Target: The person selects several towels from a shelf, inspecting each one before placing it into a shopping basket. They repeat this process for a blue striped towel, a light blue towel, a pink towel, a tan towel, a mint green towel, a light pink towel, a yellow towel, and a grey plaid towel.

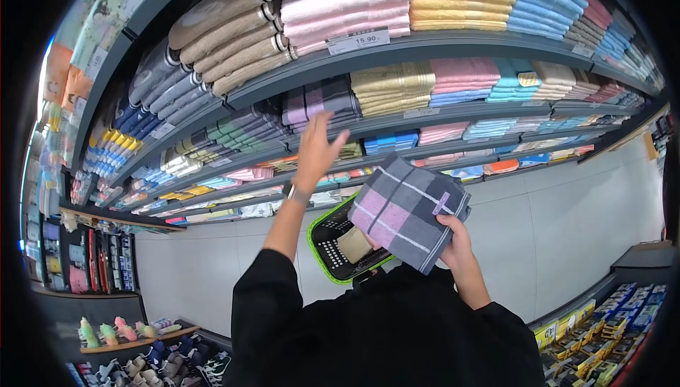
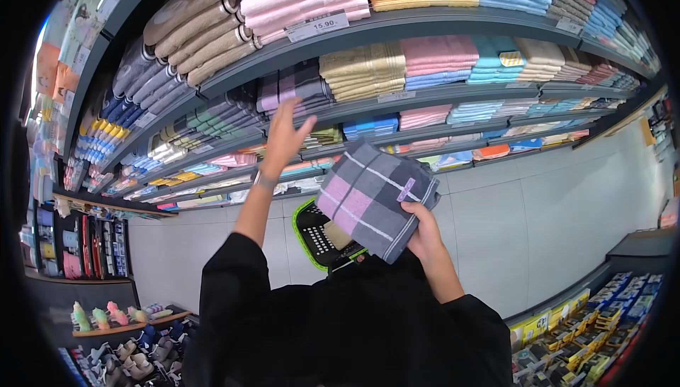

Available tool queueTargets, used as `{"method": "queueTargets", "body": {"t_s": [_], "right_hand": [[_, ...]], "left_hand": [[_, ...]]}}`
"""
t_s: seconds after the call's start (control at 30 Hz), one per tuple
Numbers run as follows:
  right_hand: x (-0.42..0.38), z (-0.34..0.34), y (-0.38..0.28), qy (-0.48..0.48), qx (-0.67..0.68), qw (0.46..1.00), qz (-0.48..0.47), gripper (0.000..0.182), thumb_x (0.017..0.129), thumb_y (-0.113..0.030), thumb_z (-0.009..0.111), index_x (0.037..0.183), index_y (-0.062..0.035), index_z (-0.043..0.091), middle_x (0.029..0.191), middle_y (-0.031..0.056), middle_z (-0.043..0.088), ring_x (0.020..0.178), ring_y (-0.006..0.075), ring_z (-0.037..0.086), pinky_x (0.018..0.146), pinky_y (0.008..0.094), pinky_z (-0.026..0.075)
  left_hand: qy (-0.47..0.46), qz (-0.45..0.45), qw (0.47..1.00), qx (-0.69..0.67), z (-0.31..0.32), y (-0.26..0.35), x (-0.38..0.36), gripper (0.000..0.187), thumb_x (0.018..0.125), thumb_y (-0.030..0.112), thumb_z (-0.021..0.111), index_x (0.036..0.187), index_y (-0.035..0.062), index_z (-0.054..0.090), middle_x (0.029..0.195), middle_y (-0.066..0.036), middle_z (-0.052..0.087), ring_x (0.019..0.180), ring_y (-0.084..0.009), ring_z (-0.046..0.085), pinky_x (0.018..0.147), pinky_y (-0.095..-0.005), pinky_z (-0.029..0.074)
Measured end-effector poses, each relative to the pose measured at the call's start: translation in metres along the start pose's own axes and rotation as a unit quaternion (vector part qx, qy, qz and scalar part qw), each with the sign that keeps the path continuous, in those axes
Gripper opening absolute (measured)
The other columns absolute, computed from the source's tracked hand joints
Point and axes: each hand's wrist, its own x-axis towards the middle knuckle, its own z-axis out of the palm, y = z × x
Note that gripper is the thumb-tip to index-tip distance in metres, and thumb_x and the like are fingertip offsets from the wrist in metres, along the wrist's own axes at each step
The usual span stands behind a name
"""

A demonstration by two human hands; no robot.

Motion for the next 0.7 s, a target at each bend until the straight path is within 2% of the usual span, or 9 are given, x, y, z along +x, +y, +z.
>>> {"method": "queueTargets", "body": {"t_s": [0.07,0.23,0.3,0.33,0.4,0.43,0.5,0.53,0.7], "right_hand": [[0.000,-0.006,-0.003,0.008,0.003,1.000,0.005,0.043,0.076,-0.011,0.057,0.115,0.0010,0.047,0.106,0.0141,0.056,0.098,0.0268,0.056,0.086,0.0401,0.046],[0.001,-0.023,-0.012,0.041,0.008,0.999,0.013,0.039,0.076,-0.011,0.057,0.112,0.0011,0.049,0.104,0.0141,0.057,0.096,0.0268,0.057,0.087,0.0401,0.046],[0.003,-0.028,-0.017,0.053,0.019,0.998,0.013,0.038,0.076,-0.011,0.057,0.111,0.0013,0.049,0.104,0.0138,0.057,0.095,0.0265,0.057,0.086,0.0396,0.046],[0.005,-0.031,-0.020,0.045,0.024,0.999,0.008,0.038,0.076,-0.011,0.056,0.111,0.0014,0.049,0.105,0.0138,0.057,0.095,0.0265,0.057,0.086,0.0395,0.046],[0.010,-0.038,-0.026,0.031,0.030,0.999,0.008,0.039,0.076,-0.011,0.056,0.112,0.0019,0.049,0.106,0.0140,0.057,0.097,0.0267,0.057,0.087,0.0396,0.046],[0.013,-0.038,-0.027,0.031,0.032,0.999,0.012,0.039,0.076,-0.011,0.056,0.112,0.0019,0.049,0.106,0.0140,0.057,0.097,0.0267,0.057,0.087,0.0396,0.046],[0.016,-0.037,-0.034,0.029,0.030,0.999,0.009,0.040,0.076,-0.012,0.056,0.112,0.0018,0.048,0.107,0.0143,0.057,0.098,0.0269,0.057,0.088,0.0400,0.045],[0.018,-0.036,-0.036,0.032,0.028,0.999,0.013,0.041,0.075,-0.012,0.056,0.113,0.0017,0.048,0.107,0.0143,0.057,0.098,0.0270,0.057,0.089,0.0402,0.045],[0.033,-0.031,-0.043,0.016,0.035,0.999,0.021,0.042,0.075,-0.012,0.057,0.114,0.0012,0.048,0.106,0.0142,0.057,0.098,0.0274,0.057,0.088,0.0412,0.045]], "left_hand": [[-0.002,0.064,0.991,0.114,0.010,-0.012,0.030,0.050,0.072,0.021,0.068,0.114,0.0047,0.049,0.111,-0.016,0.053,0.098,-0.0337,0.052,0.084,-0.0413,0.040],[-0.091,0.083,0.974,0.193,0.044,-0.056,0.046,0.043,0.077,0.023,0.061,0.115,0.0043,0.051,0.102,-0.017,0.057,0.093,-0.0320,0.054,0.082,-0.0407,0.042],[-0.075,-0.021,0.984,0.161,0.043,-0.075,0.052,0.036,0.082,0.020,0.057,0.113,0.0028,0.053,0.092,-0.019,0.060,0.077,-0.0278,0.058,0.071,-0.0368,0.045],[-0.081,-0.019,0.983,0.162,0.041,-0.078,0.054,0.036,0.082,0.020,0.057,0.113,0.0028,0.053,0.092,-0.019,0.060,0.077,-0.0278,0.058,0.071,-0.0368,0.045],[0.041,-0.226,0.968,-0.100,0.034,-0.087,0.056,0.034,0.087,0.022,0.053,0.111,-0.0022,0.053,0.106,-0.020,0.059,0.097,-0.0341,0.054,0.086,-0.0298,0.039],[0.039,-0.228,0.968,-0.097,0.034,-0.095,0.054,0.034,0.087,0.022,0.053,0.111,-0.0022,0.053,0.106,-0.020,0.059,0.097,-0.0341,0.054,0.086,-0.0298,0.039],[0.077,-0.236,0.938,-0.243,0.035,-0.102,0.051,0.036,0.088,0.019,0.051,0.116,-0.0039,0.050,0.109,-0.018,0.058,0.097,-0.0249,0.053,0.085,-0.0253,0.037],[0.065,-0.262,0.933,-0.237,0.035,-0.102,0.050,0.039,0.086,0.015,0.052,0.119,-0.0037,0.048,0.108,-0.016,0.058,0.095,-0.0174,0.050,0.087,-0.0244,0.036],[0.083,-0.246,0.942,-0.213,0.036,-0.107,0.045,0.036,0.084,0.013,0.052,0.116,-0.0035,0.050,0.105,-0.014,0.059,0.092,-0.0176,0.051,0.085,-0.0254,0.037]]}}
